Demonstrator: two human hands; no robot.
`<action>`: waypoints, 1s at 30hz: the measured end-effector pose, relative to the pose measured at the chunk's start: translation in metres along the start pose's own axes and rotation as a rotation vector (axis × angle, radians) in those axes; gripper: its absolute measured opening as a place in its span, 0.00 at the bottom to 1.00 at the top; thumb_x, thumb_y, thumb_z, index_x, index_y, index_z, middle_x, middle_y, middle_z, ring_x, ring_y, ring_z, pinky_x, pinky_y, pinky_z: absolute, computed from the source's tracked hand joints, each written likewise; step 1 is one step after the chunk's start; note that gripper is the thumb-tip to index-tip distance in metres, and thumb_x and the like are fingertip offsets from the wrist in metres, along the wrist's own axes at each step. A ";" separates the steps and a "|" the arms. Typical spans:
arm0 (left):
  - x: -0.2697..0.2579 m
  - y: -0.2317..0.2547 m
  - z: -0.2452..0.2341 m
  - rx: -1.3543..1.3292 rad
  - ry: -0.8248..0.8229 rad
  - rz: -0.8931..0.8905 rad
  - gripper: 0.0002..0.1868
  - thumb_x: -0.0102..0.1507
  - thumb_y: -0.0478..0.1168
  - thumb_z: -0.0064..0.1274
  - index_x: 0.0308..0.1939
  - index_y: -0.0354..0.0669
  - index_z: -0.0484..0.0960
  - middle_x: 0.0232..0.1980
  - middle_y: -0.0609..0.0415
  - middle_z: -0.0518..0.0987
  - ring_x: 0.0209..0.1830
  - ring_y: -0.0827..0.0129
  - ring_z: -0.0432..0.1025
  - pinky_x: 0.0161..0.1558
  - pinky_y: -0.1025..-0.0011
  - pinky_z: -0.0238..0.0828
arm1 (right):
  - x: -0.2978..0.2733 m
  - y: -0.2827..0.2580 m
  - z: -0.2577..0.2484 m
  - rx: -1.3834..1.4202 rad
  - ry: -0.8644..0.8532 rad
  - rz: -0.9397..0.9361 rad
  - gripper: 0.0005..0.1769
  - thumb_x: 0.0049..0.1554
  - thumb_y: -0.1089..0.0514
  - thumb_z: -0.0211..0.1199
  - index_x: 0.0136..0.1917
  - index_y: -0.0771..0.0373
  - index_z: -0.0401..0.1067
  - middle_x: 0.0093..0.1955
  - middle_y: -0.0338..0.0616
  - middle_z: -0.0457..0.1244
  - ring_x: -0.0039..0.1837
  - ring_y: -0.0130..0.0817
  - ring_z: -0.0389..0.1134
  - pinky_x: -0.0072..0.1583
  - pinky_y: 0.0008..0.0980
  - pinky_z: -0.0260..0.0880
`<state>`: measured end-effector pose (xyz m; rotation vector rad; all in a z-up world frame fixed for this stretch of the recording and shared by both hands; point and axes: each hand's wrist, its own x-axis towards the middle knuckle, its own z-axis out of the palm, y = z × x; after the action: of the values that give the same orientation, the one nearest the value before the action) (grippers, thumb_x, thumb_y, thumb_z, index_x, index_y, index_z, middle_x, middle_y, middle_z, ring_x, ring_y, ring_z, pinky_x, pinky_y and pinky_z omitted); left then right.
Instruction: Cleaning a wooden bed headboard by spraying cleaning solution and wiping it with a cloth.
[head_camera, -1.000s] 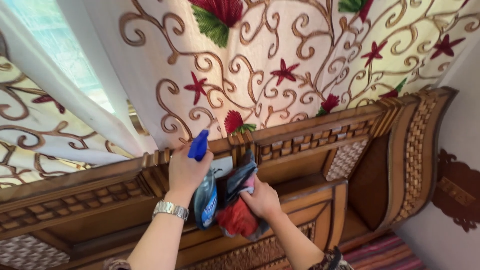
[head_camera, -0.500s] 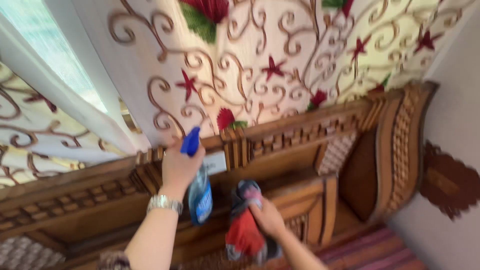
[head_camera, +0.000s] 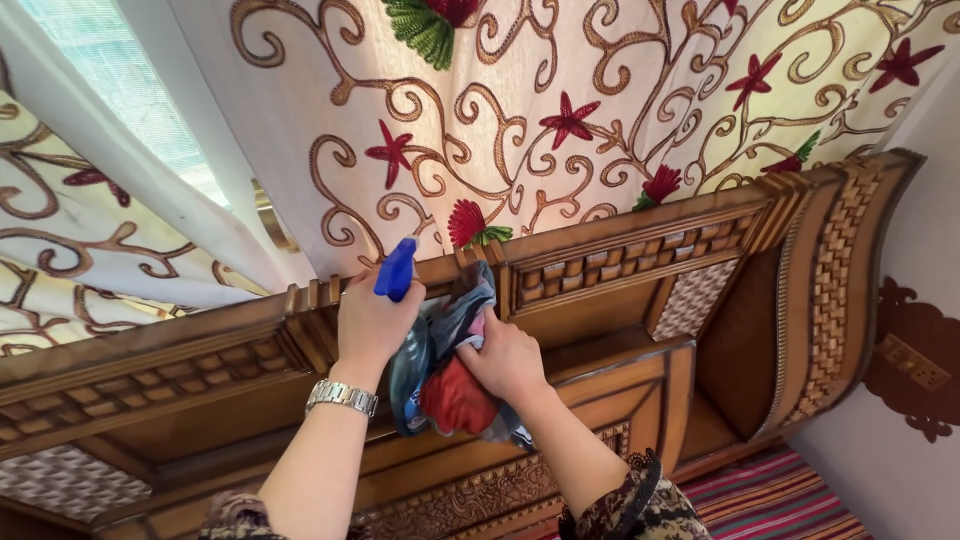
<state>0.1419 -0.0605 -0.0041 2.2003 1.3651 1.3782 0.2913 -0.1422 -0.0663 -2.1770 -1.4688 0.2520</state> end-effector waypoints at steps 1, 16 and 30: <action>0.000 -0.003 0.003 0.006 0.018 0.023 0.19 0.55 0.51 0.58 0.19 0.40 0.78 0.24 0.40 0.79 0.43 0.43 0.79 0.49 0.55 0.76 | -0.001 0.000 0.000 0.018 -0.007 0.009 0.22 0.51 0.38 0.56 0.51 0.52 0.63 0.46 0.55 0.70 0.56 0.62 0.72 0.56 0.58 0.70; 0.003 -0.002 0.000 0.000 -0.018 0.023 0.20 0.56 0.50 0.56 0.16 0.40 0.76 0.21 0.45 0.78 0.43 0.46 0.80 0.53 0.58 0.75 | -0.031 0.004 0.007 0.066 -0.198 0.092 0.21 0.54 0.40 0.53 0.54 0.54 0.62 0.51 0.59 0.70 0.61 0.64 0.70 0.62 0.57 0.68; 0.016 0.038 -0.038 -0.115 -0.296 -0.235 0.20 0.65 0.51 0.49 0.22 0.47 0.68 0.21 0.56 0.70 0.22 0.64 0.68 0.29 0.65 0.64 | -0.042 0.078 0.059 0.126 -0.202 0.315 0.37 0.55 0.29 0.45 0.57 0.58 0.73 0.58 0.59 0.67 0.62 0.60 0.69 0.61 0.51 0.67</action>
<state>0.1366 -0.0791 0.0487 1.9982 1.3459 0.9793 0.3135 -0.1852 -0.1611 -2.3250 -1.1666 0.6713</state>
